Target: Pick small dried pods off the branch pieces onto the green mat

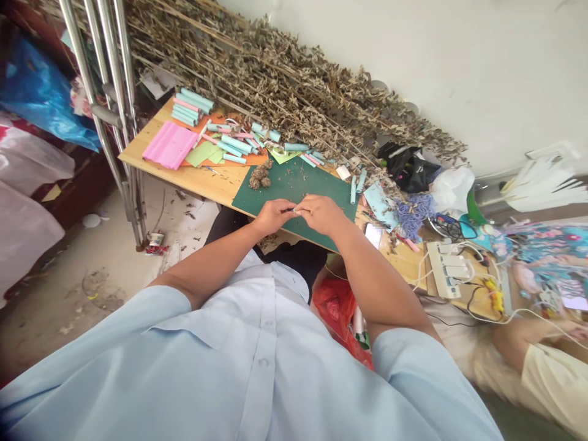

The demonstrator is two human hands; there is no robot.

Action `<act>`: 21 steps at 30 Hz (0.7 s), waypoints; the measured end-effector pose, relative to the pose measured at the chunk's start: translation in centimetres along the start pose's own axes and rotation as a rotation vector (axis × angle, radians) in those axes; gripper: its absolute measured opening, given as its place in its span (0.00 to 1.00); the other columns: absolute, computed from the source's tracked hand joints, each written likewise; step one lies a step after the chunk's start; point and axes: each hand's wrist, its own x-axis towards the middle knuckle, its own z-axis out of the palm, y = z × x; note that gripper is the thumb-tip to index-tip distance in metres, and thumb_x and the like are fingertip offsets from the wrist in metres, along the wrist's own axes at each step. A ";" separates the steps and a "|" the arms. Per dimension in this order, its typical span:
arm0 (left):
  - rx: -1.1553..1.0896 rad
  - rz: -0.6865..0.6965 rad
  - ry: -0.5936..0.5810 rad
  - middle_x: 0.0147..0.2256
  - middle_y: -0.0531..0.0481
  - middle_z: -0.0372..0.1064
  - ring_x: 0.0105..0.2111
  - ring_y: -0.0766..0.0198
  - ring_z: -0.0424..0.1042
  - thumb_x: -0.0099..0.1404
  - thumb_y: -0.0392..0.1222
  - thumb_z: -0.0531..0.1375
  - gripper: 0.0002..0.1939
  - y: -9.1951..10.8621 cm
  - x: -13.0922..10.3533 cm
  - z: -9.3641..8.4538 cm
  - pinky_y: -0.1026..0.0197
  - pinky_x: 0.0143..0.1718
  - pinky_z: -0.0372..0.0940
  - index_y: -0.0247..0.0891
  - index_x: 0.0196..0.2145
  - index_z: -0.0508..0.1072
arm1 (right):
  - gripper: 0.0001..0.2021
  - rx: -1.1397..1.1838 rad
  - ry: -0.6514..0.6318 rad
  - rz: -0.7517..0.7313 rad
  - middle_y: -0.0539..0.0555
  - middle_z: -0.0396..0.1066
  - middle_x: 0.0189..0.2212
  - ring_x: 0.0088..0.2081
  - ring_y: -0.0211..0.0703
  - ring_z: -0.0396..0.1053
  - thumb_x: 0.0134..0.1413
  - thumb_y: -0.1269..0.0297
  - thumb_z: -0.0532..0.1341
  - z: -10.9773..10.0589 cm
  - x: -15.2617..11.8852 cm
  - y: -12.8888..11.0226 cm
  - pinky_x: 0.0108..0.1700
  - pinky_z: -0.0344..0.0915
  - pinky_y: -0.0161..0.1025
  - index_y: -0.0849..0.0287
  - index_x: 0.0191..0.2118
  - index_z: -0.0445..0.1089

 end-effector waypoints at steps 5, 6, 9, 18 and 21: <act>0.002 -0.014 -0.008 0.40 0.46 0.81 0.40 0.61 0.78 0.69 0.44 0.68 0.09 0.0 0.0 -0.1 0.60 0.46 0.70 0.39 0.44 0.85 | 0.09 0.069 0.233 0.056 0.55 0.82 0.39 0.39 0.49 0.78 0.65 0.62 0.64 0.5 -1.4 -0.9 0.44 0.74 0.46 0.52 0.41 0.83; 0.005 -0.018 -0.005 0.40 0.46 0.81 0.40 0.61 0.78 0.69 0.44 0.68 0.09 0.0 0.0 -0.1 0.60 0.46 0.70 0.39 0.44 0.85 | 0.08 0.083 0.284 0.068 0.55 0.82 0.39 0.39 0.49 0.79 0.65 0.61 0.64 0.8 -1.8 -0.9 0.44 0.75 0.46 0.52 0.42 0.83; 0.023 -0.022 -0.011 0.39 0.47 0.81 0.40 0.61 0.78 0.69 0.43 0.68 0.09 0.0 0.0 -0.1 0.60 0.46 0.70 0.39 0.44 0.85 | 0.09 0.110 0.362 0.072 0.56 0.83 0.41 0.42 0.50 0.80 0.65 0.60 0.65 1.9 -2.8 -0.6 0.47 0.76 0.47 0.52 0.43 0.83; 0.029 -0.011 -0.025 0.40 0.47 0.81 0.40 0.61 0.78 0.70 0.42 0.66 0.08 0.1 0.0 -0.2 0.60 0.46 0.69 0.39 0.44 0.84 | 0.12 0.131 0.317 0.001 0.55 0.83 0.44 0.47 0.50 0.80 0.70 0.62 0.60 3.2 -2.8 0.2 0.54 0.76 0.48 0.50 0.46 0.83; 0.034 -0.023 -0.028 0.39 0.47 0.81 0.40 0.61 0.78 0.70 0.43 0.67 0.09 0.3 -0.1 -0.2 0.60 0.46 0.69 0.39 0.44 0.84 | 0.13 0.114 0.234 0.022 0.55 0.82 0.44 0.47 0.51 0.80 0.69 0.61 0.59 2.5 -2.4 0.2 0.54 0.75 0.49 0.49 0.45 0.83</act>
